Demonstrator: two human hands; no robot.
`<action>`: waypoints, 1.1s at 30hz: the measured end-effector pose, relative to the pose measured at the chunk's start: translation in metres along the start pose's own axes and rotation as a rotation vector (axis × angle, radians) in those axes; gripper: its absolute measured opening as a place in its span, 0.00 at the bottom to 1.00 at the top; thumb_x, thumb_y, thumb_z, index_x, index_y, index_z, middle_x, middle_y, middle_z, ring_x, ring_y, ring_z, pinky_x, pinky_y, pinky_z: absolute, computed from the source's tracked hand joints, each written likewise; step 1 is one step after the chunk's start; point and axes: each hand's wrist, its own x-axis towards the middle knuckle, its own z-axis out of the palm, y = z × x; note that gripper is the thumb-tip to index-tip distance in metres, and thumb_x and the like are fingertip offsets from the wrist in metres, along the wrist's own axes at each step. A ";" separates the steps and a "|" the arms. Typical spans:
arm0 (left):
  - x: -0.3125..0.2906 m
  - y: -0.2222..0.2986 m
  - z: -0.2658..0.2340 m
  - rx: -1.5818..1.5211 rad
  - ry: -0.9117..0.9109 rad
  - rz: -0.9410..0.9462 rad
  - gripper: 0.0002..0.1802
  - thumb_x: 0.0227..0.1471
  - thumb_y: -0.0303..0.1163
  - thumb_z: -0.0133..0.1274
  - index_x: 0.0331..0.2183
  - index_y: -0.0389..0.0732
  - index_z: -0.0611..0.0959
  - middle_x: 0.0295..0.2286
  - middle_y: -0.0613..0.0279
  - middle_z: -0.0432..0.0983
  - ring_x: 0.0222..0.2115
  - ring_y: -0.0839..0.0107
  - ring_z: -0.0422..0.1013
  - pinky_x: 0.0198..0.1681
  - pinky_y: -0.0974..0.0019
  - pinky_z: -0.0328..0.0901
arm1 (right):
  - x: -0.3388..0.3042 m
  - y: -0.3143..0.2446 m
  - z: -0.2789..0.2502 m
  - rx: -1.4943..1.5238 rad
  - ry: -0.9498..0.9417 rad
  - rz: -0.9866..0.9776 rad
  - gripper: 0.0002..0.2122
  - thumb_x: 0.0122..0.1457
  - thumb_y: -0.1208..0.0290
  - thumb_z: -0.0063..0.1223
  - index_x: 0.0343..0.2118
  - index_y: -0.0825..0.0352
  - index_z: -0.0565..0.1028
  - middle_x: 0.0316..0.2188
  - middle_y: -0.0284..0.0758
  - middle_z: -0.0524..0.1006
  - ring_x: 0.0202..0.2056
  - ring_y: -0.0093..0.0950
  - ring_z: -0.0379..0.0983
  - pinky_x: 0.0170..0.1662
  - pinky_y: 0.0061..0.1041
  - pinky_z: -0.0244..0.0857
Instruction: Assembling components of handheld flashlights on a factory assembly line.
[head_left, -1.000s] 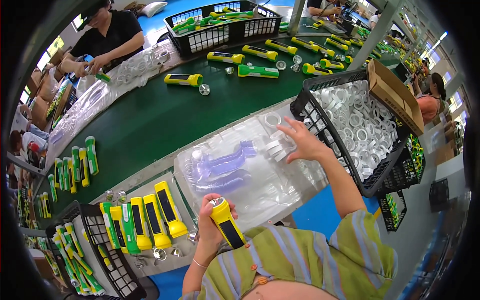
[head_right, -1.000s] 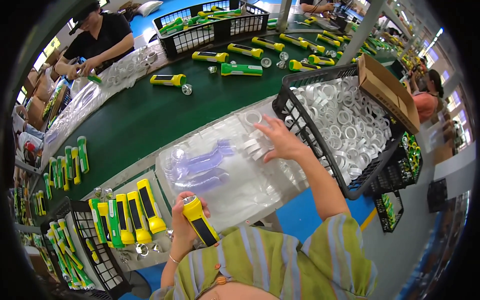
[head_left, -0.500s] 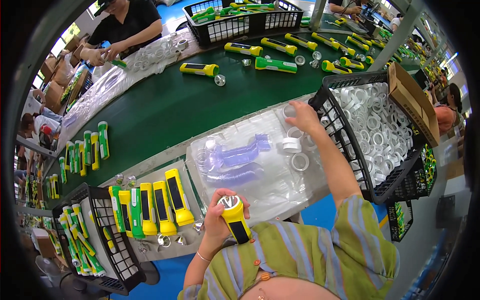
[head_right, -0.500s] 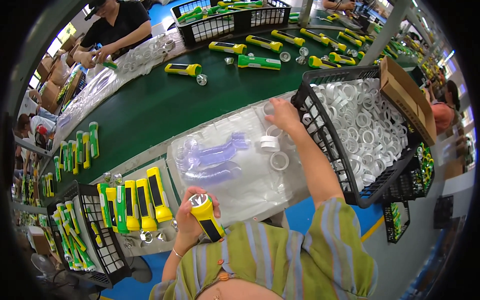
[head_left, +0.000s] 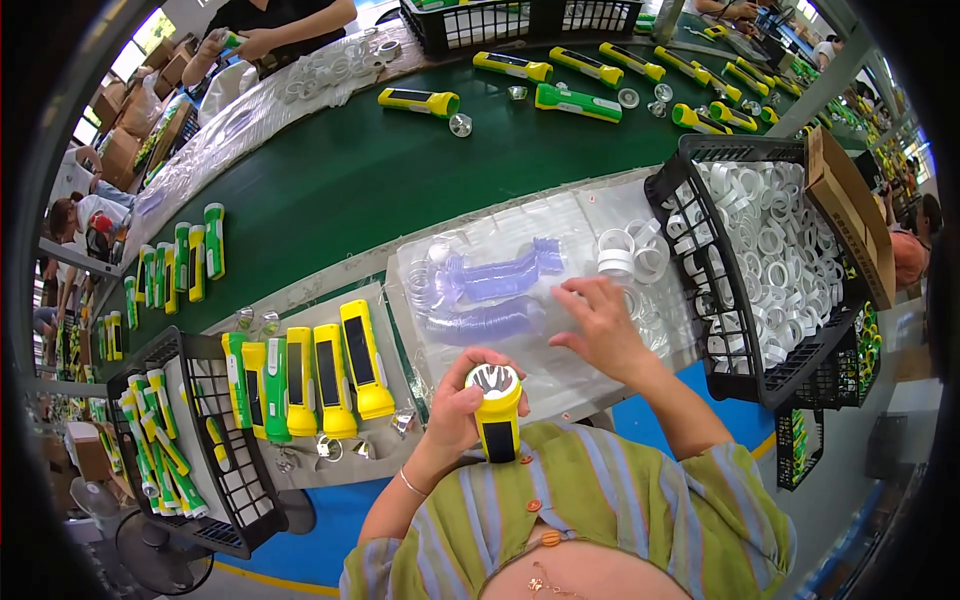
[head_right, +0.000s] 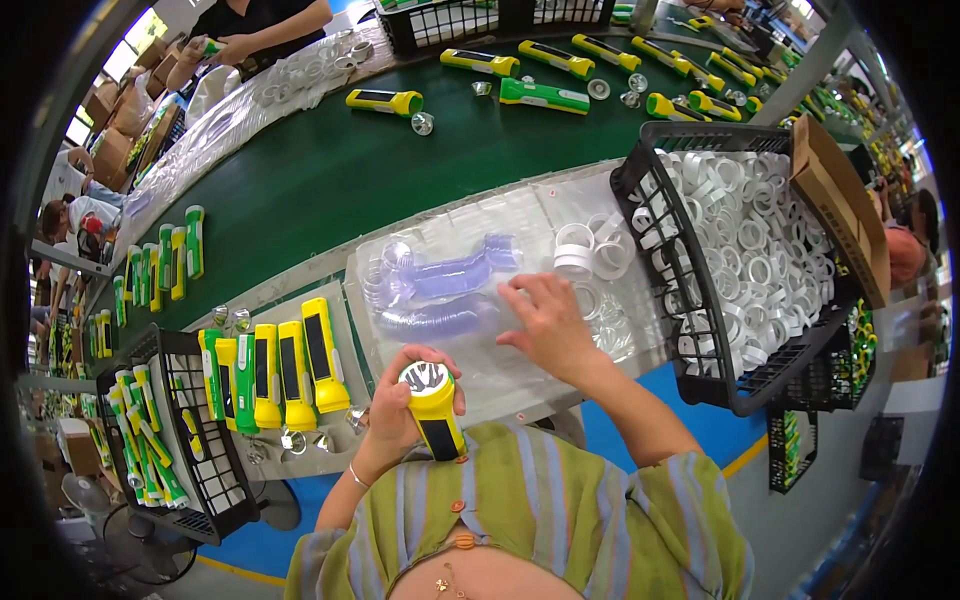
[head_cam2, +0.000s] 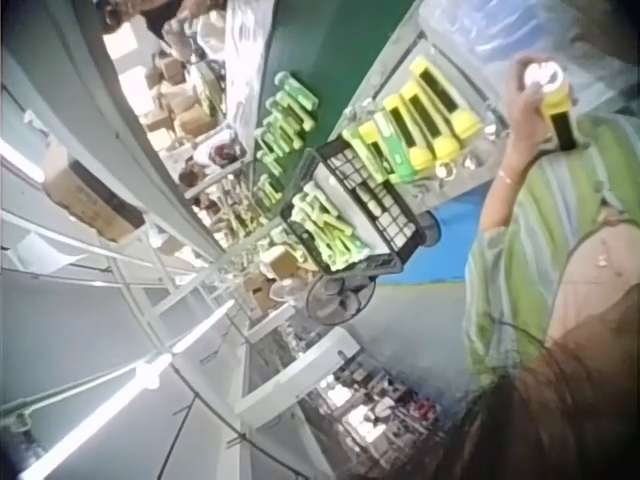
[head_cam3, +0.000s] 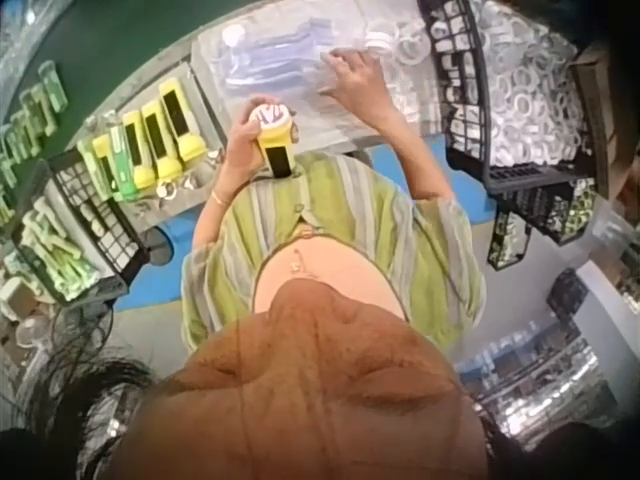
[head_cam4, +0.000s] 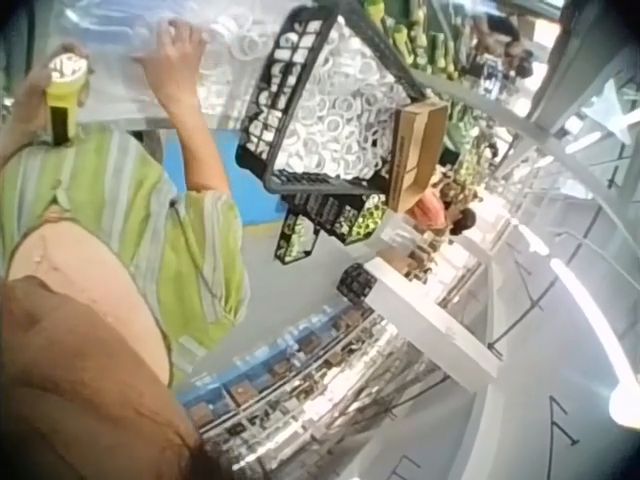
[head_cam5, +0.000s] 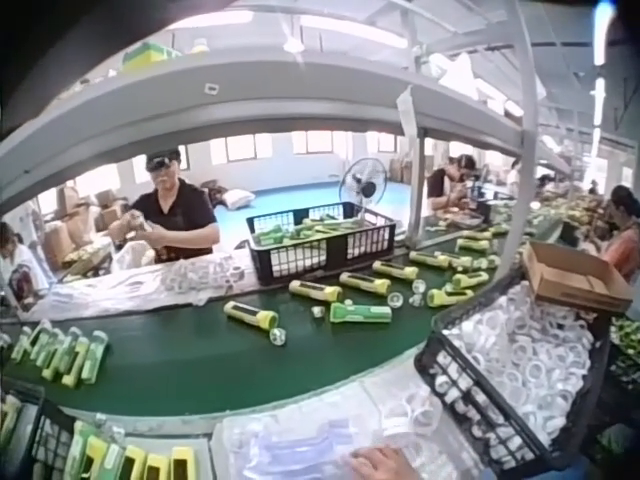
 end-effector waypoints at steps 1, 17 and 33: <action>0.000 -0.001 0.000 -0.004 -0.007 0.004 0.25 0.44 0.42 0.52 0.40 0.36 0.67 0.36 0.46 0.67 0.27 0.53 0.71 0.30 0.59 0.68 | 0.000 -0.003 0.011 0.001 0.002 -0.001 0.29 0.31 0.67 0.66 0.43 0.64 0.70 0.41 0.34 0.67 0.43 0.33 0.61 0.44 0.33 0.55; -0.004 -0.001 0.002 -0.072 -0.014 -0.049 0.24 0.46 0.35 0.52 0.43 0.35 0.65 0.38 0.50 0.69 0.33 0.61 0.72 0.36 0.59 0.68 | -0.002 -0.046 -0.027 0.268 0.273 -0.345 0.10 0.41 0.72 0.61 0.29 0.64 0.76 0.30 0.31 0.75 0.26 0.25 0.69 0.31 0.24 0.60; -0.011 0.003 0.006 0.034 0.074 -0.047 0.21 0.44 0.27 0.50 0.42 0.37 0.67 0.35 0.57 0.70 0.35 0.69 0.70 0.39 0.66 0.67 | 0.006 -0.063 -0.036 0.291 0.003 -0.351 0.14 0.43 0.65 0.60 0.33 0.63 0.75 0.33 0.31 0.74 0.32 0.29 0.69 0.36 0.28 0.61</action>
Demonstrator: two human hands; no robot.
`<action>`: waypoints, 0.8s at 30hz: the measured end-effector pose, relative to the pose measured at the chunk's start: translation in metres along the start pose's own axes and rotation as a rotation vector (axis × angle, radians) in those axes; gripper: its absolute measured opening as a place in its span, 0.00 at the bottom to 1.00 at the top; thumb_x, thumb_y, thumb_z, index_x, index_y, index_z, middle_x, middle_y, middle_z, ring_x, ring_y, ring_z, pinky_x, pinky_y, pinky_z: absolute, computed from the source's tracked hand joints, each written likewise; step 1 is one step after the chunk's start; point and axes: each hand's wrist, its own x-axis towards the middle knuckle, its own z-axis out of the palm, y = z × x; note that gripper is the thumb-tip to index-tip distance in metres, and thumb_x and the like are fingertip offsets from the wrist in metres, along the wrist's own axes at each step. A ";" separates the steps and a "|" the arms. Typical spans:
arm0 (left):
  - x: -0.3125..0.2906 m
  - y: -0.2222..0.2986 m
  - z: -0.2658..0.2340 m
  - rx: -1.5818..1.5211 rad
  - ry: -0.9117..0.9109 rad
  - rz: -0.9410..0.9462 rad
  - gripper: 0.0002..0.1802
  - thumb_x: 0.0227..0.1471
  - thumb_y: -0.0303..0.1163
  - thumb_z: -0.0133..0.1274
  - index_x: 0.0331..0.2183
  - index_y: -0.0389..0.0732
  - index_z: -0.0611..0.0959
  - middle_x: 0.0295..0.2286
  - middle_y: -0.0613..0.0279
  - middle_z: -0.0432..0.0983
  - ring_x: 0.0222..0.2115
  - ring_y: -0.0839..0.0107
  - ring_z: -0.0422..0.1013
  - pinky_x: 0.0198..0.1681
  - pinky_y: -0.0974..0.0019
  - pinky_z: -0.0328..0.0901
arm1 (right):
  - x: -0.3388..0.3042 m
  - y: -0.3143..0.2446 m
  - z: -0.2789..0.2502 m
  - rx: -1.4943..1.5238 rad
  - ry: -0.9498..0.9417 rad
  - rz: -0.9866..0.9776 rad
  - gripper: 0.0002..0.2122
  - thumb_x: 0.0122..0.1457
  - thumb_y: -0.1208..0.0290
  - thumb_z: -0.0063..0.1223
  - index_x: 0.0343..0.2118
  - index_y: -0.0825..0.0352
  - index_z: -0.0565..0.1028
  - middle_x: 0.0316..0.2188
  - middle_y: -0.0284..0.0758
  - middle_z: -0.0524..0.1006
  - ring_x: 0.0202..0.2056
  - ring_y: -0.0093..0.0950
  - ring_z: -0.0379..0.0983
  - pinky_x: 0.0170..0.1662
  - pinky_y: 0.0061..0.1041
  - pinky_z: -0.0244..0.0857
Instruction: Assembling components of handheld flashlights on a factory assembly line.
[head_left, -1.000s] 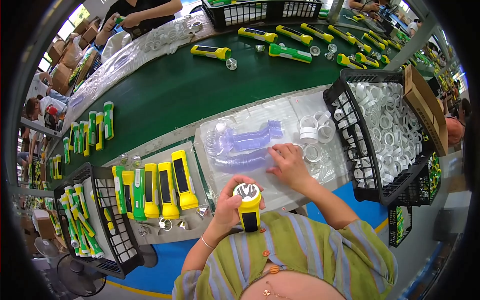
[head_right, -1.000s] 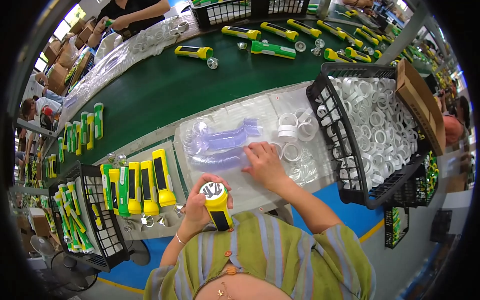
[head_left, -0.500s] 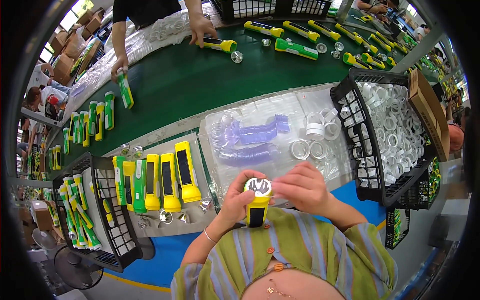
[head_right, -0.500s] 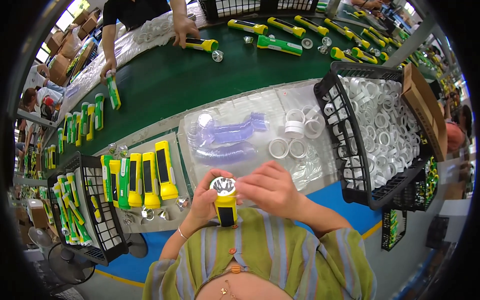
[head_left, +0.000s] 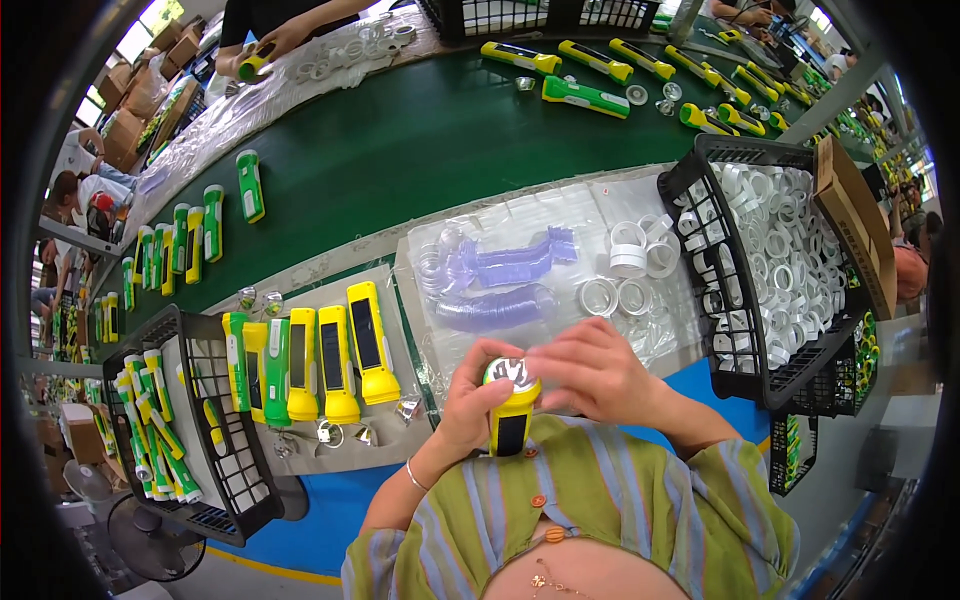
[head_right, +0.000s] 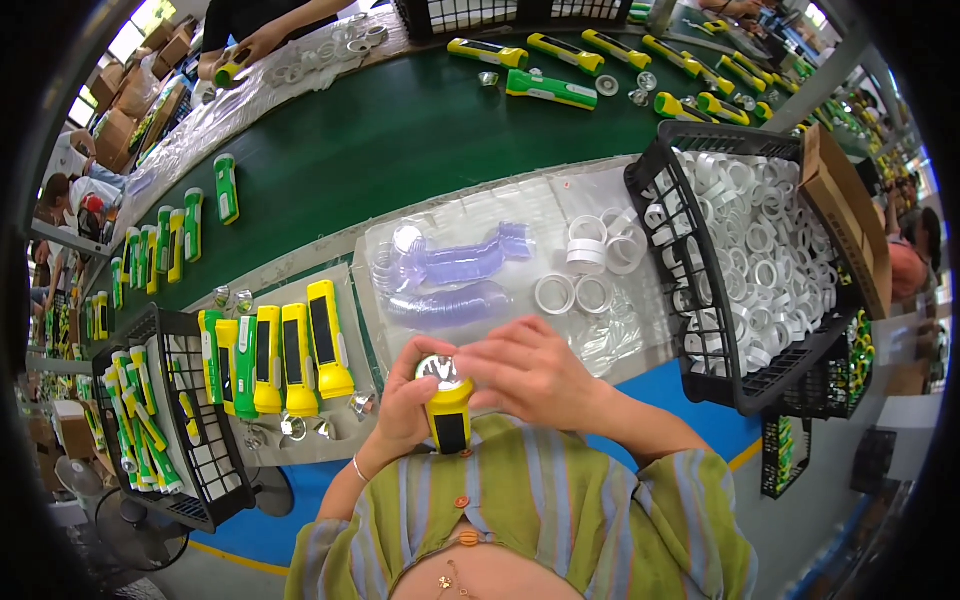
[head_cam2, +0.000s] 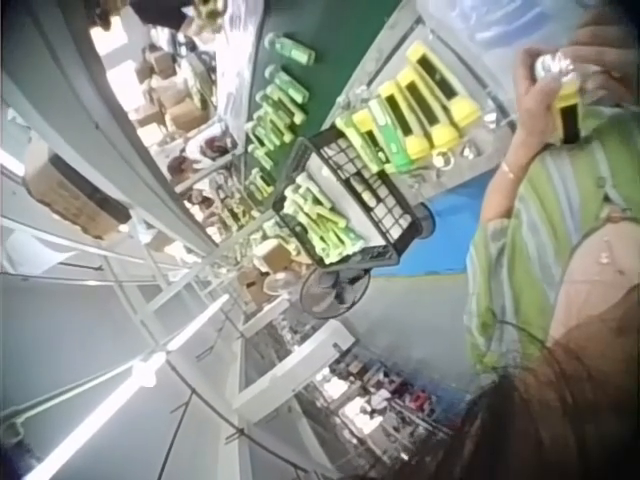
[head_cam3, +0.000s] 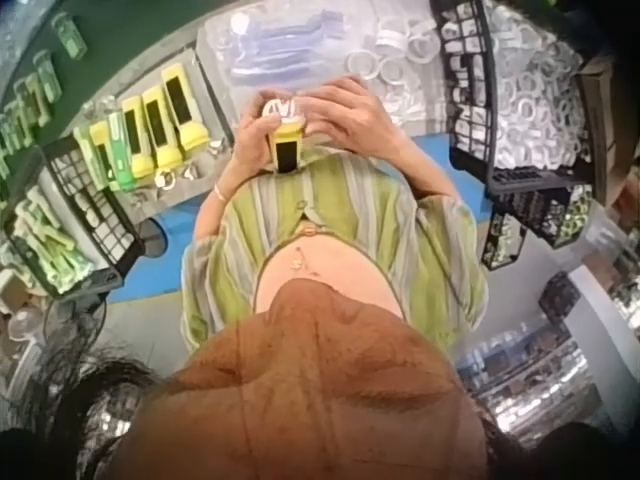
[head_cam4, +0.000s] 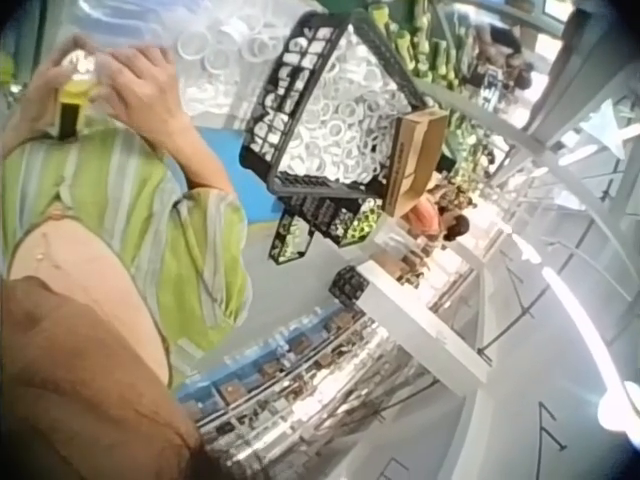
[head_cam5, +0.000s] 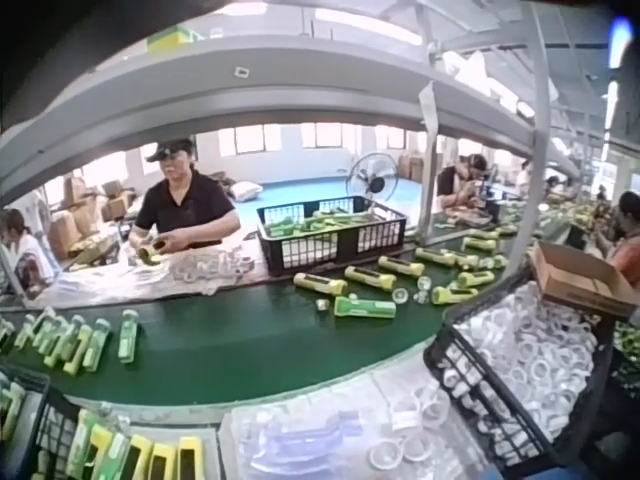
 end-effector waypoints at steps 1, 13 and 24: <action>0.002 0.002 -0.001 -0.040 0.009 0.001 0.19 0.44 0.27 0.50 0.41 0.38 0.67 0.33 0.55 0.71 0.32 0.67 0.72 0.36 0.64 0.68 | -0.008 0.011 0.001 -0.008 0.000 0.001 0.14 0.43 0.65 0.60 0.33 0.63 0.75 0.33 0.31 0.74 0.32 0.29 0.69 0.36 0.28 0.61; 0.011 -0.004 -0.005 -0.070 -0.042 -0.054 0.19 0.43 0.31 0.48 0.40 0.38 0.67 0.39 0.55 0.63 0.32 0.53 0.71 0.33 0.55 0.68 | -0.014 0.044 -0.023 0.302 -0.159 0.361 0.13 0.40 0.77 0.60 0.32 0.65 0.73 0.38 0.36 0.70 0.37 0.35 0.68 0.41 0.30 0.62; 0.005 -0.014 -0.013 -0.149 0.035 -0.058 0.32 0.46 0.34 0.52 0.51 0.38 0.60 0.44 0.55 0.64 0.41 0.60 0.68 0.43 0.55 0.67 | 0.002 0.024 0.035 0.374 -0.092 -0.055 0.16 0.50 0.71 0.55 0.41 0.69 0.66 0.52 0.51 0.62 0.46 0.44 0.67 0.48 0.36 0.62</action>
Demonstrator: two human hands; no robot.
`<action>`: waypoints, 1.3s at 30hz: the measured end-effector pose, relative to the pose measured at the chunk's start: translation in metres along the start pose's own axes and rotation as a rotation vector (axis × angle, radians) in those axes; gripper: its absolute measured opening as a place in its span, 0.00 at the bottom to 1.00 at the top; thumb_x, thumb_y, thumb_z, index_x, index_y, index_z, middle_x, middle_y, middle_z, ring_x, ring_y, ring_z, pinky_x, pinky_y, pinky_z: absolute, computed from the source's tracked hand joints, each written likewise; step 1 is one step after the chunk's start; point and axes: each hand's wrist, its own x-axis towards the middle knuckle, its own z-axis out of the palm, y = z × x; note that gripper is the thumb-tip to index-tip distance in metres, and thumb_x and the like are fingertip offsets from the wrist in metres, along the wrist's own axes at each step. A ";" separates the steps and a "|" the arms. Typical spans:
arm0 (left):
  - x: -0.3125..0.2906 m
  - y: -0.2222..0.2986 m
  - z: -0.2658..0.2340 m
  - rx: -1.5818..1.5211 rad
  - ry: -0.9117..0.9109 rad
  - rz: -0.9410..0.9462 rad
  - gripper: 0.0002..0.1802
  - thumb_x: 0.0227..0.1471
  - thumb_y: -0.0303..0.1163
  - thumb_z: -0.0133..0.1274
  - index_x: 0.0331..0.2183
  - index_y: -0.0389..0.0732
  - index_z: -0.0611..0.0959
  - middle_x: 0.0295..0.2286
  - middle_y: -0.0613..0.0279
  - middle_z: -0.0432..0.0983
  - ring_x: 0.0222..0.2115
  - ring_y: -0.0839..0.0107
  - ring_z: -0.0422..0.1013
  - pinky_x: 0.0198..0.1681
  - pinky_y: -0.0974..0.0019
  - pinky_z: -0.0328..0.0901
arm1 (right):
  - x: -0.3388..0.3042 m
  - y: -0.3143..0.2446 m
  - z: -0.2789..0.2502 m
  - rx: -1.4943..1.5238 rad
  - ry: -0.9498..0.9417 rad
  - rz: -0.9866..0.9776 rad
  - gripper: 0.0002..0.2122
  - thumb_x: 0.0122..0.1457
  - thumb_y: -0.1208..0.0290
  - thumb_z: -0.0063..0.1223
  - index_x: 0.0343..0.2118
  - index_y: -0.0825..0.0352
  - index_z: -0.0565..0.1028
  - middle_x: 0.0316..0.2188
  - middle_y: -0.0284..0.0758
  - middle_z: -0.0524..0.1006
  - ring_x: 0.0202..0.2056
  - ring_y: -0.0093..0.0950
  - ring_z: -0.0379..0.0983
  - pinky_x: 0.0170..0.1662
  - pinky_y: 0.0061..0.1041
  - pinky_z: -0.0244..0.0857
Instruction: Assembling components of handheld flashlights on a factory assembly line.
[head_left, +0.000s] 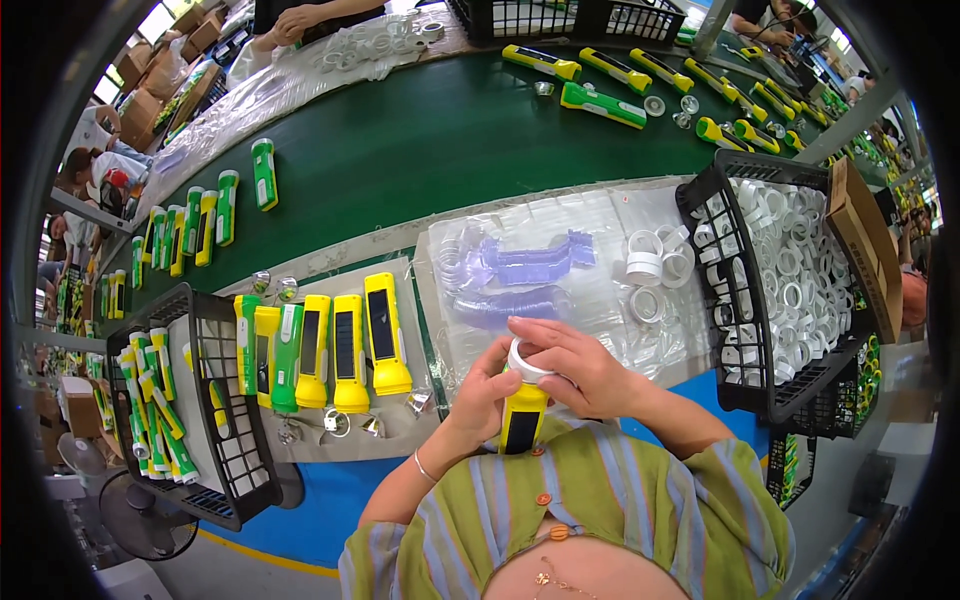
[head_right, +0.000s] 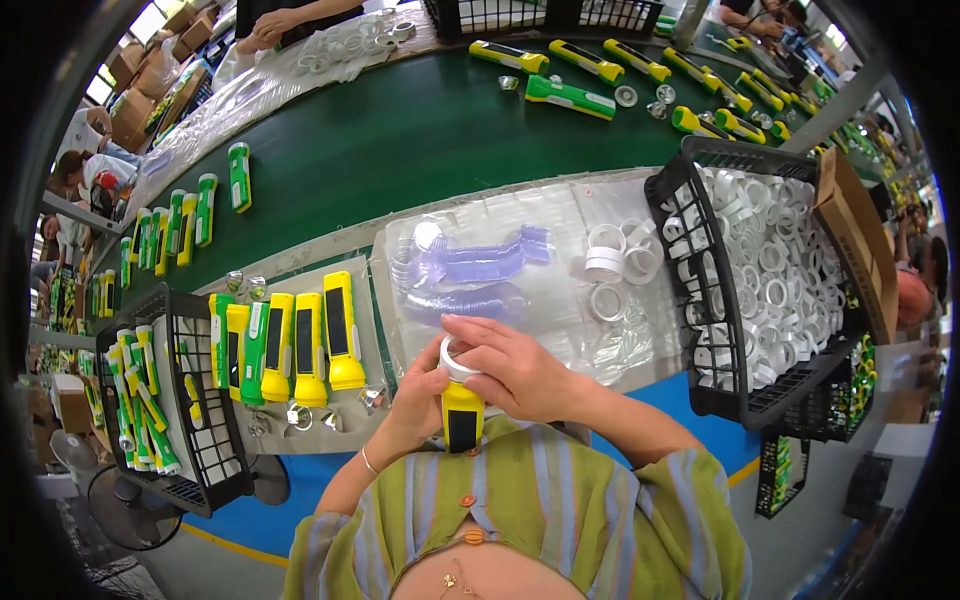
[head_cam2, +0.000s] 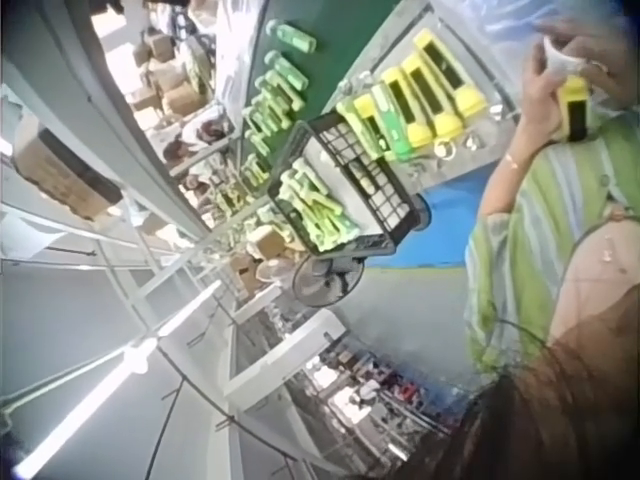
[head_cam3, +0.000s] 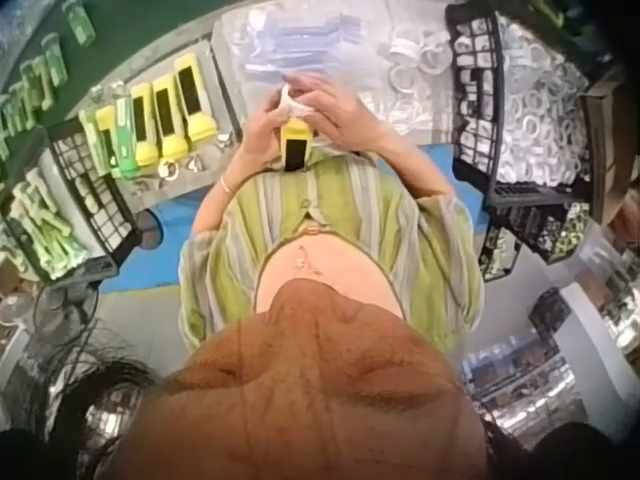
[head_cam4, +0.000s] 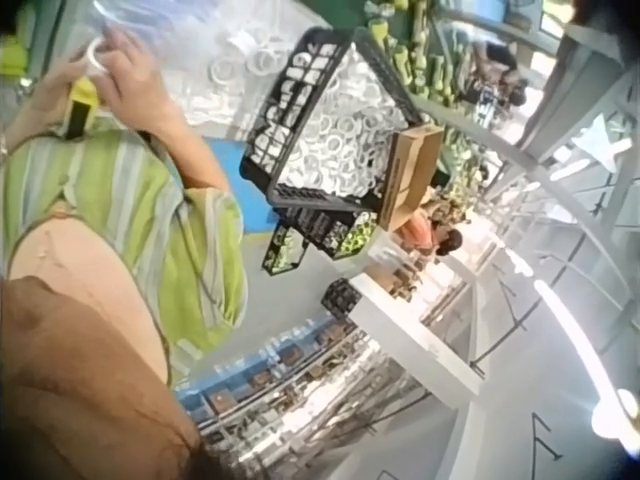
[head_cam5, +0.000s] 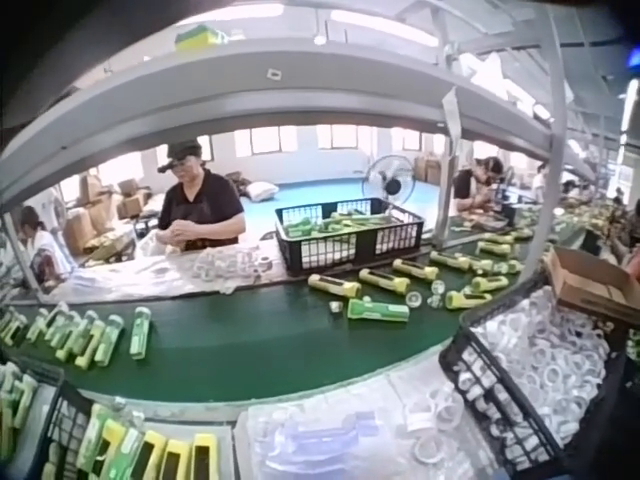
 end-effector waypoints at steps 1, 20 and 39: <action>0.001 -0.001 -0.002 0.046 0.010 0.028 0.33 0.46 0.37 0.53 0.51 0.36 0.60 0.44 0.56 0.65 0.42 0.62 0.68 0.44 0.58 0.67 | 0.001 -0.001 0.003 0.001 -0.004 0.001 0.16 0.50 0.71 0.55 0.41 0.69 0.66 0.52 0.51 0.62 0.46 0.44 0.67 0.48 0.36 0.62; -0.014 0.018 0.014 0.633 -0.077 0.195 0.40 0.43 0.41 0.57 0.52 0.31 0.59 0.30 0.50 0.70 0.23 0.65 0.69 0.24 0.72 0.64 | 0.022 -0.012 -0.031 0.024 0.489 0.039 0.18 0.54 0.71 0.49 0.46 0.72 0.64 0.41 0.48 0.70 0.37 0.33 0.72 0.39 0.29 0.67; 0.006 0.065 0.014 1.443 -0.057 0.692 0.34 0.33 0.32 0.60 0.48 0.43 0.72 0.25 0.57 0.70 0.19 0.64 0.68 0.23 0.67 0.63 | 0.016 0.001 -0.061 0.233 0.146 0.519 0.19 0.60 0.63 0.38 0.52 0.67 0.61 0.40 0.37 0.71 0.31 0.25 0.70 0.35 0.25 0.65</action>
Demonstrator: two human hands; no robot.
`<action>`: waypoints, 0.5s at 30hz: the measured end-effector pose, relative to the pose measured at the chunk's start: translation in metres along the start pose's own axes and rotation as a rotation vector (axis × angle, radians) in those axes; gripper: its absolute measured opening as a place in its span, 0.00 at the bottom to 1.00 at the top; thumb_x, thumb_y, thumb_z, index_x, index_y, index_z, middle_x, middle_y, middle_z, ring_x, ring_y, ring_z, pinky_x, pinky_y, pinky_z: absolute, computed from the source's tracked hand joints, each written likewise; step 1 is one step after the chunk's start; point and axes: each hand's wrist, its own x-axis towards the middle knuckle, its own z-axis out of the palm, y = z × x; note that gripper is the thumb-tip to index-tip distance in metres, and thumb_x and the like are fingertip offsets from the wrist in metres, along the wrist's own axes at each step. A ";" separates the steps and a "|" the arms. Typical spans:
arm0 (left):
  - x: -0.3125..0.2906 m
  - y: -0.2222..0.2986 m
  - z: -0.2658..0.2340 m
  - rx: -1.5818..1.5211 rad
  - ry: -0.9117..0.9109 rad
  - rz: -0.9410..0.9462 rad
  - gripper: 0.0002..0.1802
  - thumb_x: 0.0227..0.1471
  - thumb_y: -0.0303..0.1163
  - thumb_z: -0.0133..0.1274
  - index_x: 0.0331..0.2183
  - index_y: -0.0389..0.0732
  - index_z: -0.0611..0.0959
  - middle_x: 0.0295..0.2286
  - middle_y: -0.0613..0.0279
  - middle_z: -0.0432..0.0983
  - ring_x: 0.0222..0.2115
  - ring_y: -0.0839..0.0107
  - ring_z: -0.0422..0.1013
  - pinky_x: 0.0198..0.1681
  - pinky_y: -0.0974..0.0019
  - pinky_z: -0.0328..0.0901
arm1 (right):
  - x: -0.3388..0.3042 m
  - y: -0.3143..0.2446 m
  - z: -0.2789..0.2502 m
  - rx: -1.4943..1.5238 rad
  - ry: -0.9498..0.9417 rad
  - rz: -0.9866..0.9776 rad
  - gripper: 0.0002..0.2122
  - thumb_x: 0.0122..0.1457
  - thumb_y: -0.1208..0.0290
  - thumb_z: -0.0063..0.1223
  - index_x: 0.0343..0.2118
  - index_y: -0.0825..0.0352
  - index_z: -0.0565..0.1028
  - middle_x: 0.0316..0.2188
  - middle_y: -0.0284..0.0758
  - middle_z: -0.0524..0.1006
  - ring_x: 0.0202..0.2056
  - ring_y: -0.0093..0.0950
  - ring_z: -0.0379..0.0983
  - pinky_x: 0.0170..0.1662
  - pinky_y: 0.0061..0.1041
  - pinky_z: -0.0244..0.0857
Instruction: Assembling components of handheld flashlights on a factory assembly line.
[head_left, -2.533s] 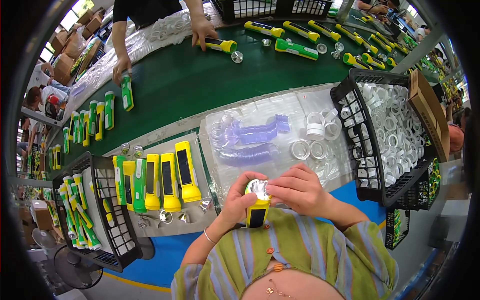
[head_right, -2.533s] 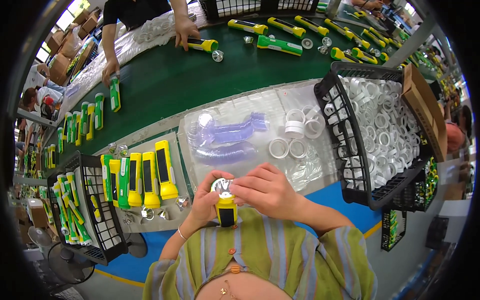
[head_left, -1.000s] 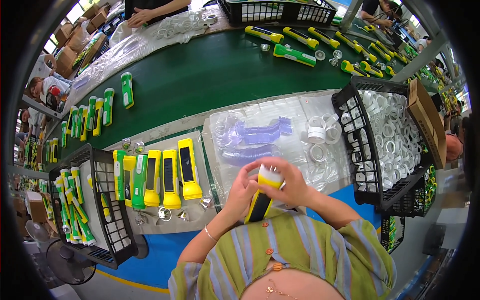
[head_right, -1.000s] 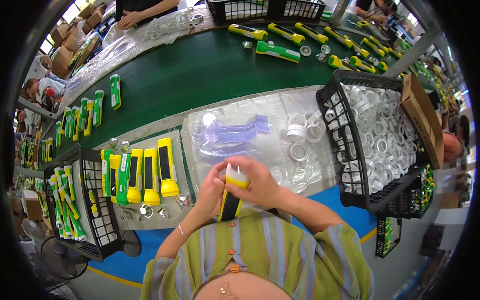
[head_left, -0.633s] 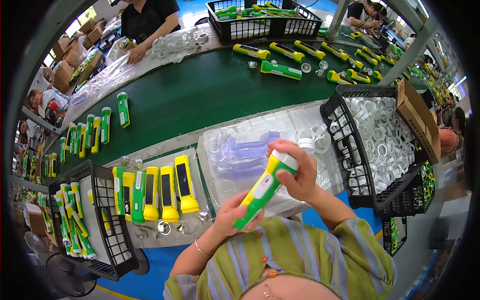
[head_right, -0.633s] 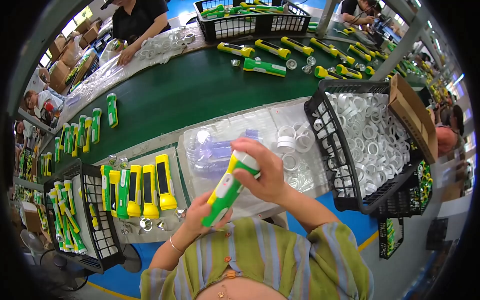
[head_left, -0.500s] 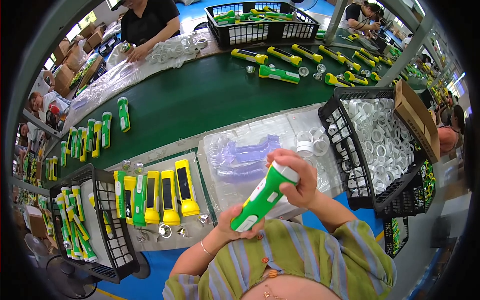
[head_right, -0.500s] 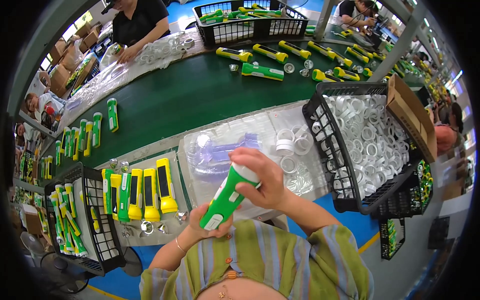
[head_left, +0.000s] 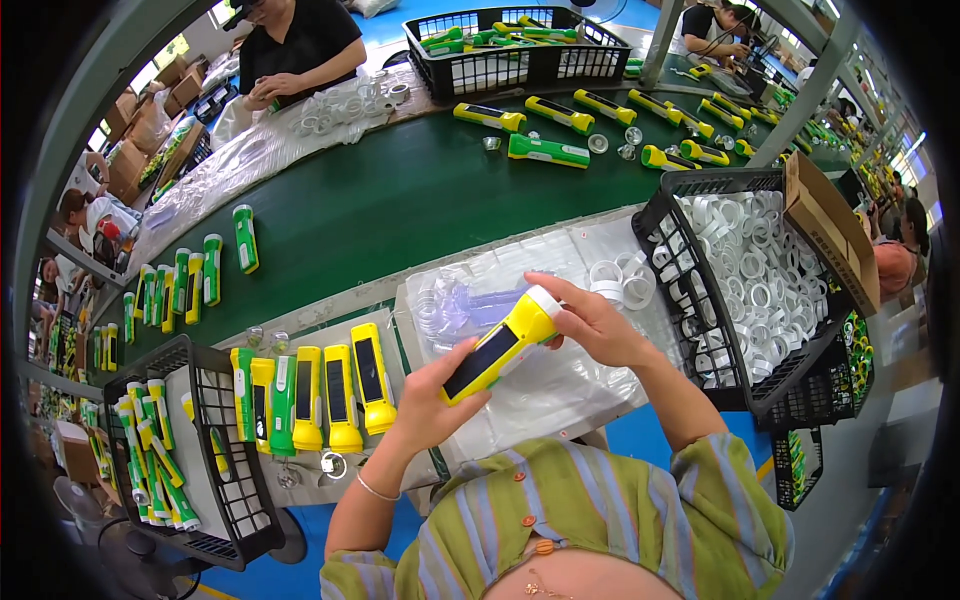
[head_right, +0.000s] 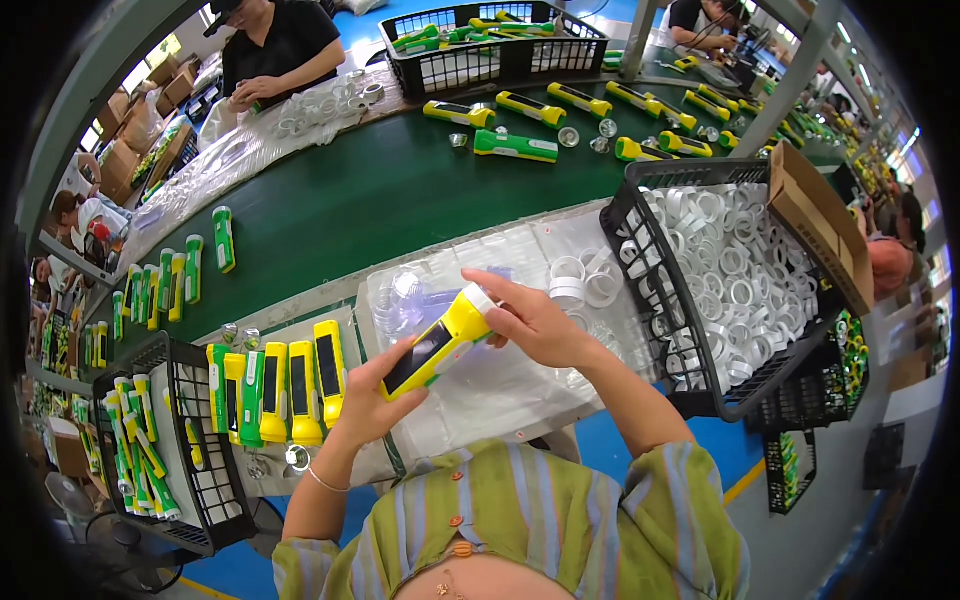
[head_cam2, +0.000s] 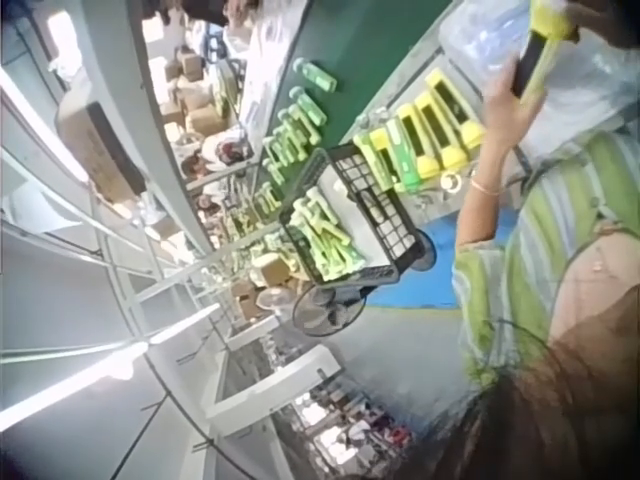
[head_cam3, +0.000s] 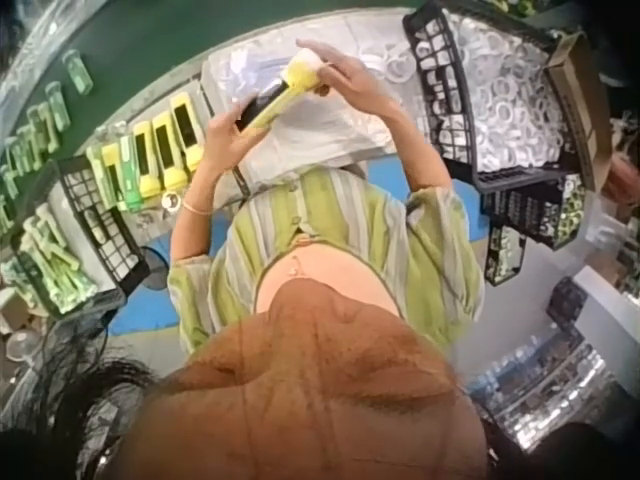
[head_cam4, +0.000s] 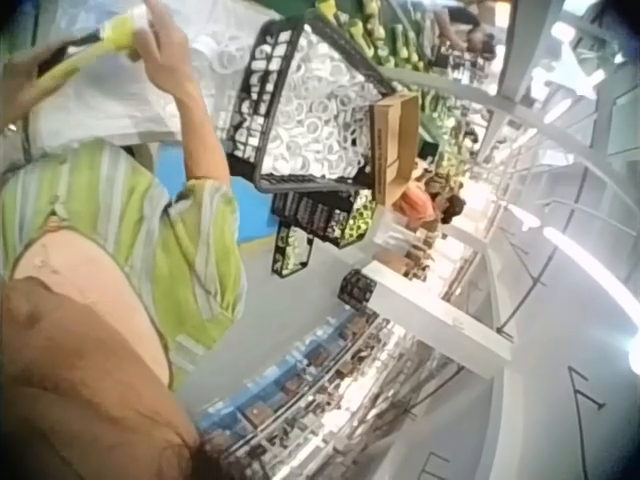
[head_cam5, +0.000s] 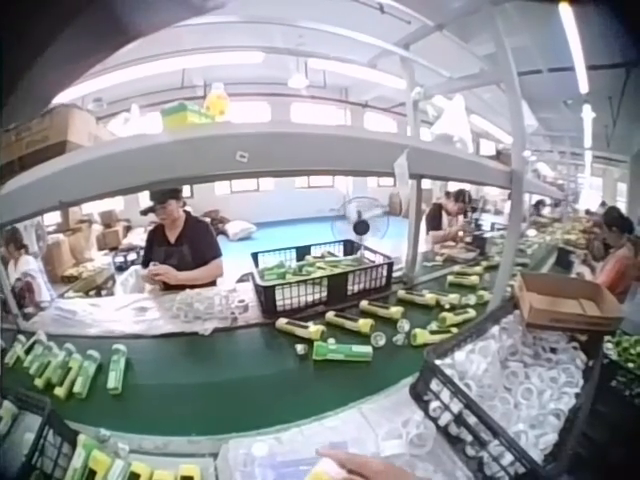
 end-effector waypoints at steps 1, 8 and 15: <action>-0.004 -0.004 0.002 -0.046 -0.029 -0.040 0.34 0.34 0.31 0.60 0.48 0.42 0.72 0.28 0.56 0.72 0.22 0.61 0.70 0.26 0.65 0.65 | 0.000 -0.001 -0.002 0.024 -0.065 0.059 0.19 0.61 0.62 0.36 0.52 0.66 0.61 0.38 0.36 0.71 0.29 0.23 0.69 0.32 0.24 0.65; 0.001 0.003 0.006 0.167 0.021 -0.026 0.31 0.39 0.33 0.57 0.49 0.43 0.71 0.26 0.52 0.73 0.24 0.61 0.72 0.24 0.68 0.65 | 0.009 0.013 -0.009 0.091 -0.112 0.394 0.19 0.61 0.60 0.36 0.49 0.67 0.65 0.27 0.36 0.73 0.23 0.27 0.70 0.28 0.26 0.65; -0.007 0.003 0.020 0.374 -0.126 -0.071 0.36 0.35 0.35 0.60 0.49 0.40 0.69 0.27 0.51 0.73 0.25 0.61 0.72 0.27 0.65 0.67 | 0.009 0.040 0.003 -0.323 0.082 0.059 0.17 0.61 0.60 0.32 0.40 0.67 0.71 0.24 0.41 0.74 0.23 0.34 0.71 0.30 0.29 0.65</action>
